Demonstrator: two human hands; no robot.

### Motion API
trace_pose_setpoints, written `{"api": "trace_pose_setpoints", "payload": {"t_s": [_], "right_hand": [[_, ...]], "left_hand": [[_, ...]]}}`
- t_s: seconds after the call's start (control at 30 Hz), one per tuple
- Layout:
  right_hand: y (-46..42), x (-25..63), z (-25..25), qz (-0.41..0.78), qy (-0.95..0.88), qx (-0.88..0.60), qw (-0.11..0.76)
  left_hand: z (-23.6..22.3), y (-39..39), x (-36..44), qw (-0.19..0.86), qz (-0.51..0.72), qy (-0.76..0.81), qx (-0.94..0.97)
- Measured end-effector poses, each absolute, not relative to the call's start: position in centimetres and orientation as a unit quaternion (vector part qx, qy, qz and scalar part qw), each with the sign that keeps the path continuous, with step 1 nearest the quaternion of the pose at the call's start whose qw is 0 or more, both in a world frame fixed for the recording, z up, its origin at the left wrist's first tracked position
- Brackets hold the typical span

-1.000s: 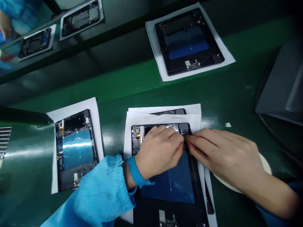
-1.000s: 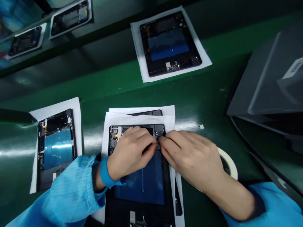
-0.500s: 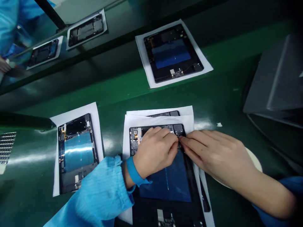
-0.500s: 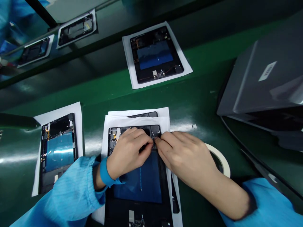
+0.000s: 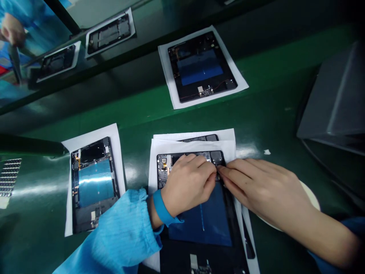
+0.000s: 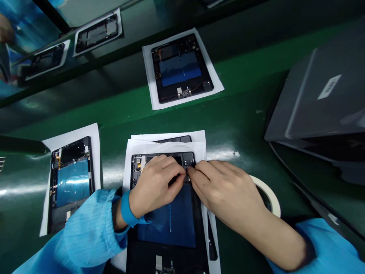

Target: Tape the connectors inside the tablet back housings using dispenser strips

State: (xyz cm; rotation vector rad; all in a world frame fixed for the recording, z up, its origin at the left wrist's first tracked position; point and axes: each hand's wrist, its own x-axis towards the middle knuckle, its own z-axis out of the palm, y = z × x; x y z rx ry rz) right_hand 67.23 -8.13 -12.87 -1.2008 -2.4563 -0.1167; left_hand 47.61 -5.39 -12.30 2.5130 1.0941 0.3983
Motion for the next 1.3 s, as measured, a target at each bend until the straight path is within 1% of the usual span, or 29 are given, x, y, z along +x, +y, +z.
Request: {"api": "trace_pose_setpoints", "payload": {"t_s": [0.53,0.77,1.03,1.3], "right_hand": [[-8.1,67.3,-12.4,-0.037,-0.880,-0.425,0.208],[-8.1,67.3,-12.4,-0.028,-0.879,-0.433,0.198],[-7.8,68.6,-13.1,0.049,-0.878,-0.421,0.224],[-7.7,68.9,-13.6,0.070,-0.877,-0.408,0.245]], "left_hand": [[-12.1,-5.3,47.7,0.195,0.111,0.389,0.893],[-12.1,-5.1,47.7,0.197,0.129,0.386,0.892],[-12.1,-5.1,47.6,0.210,0.137,0.390,0.886],[-12.1,-5.2,47.7,0.203,0.129,0.384,0.891]]}}
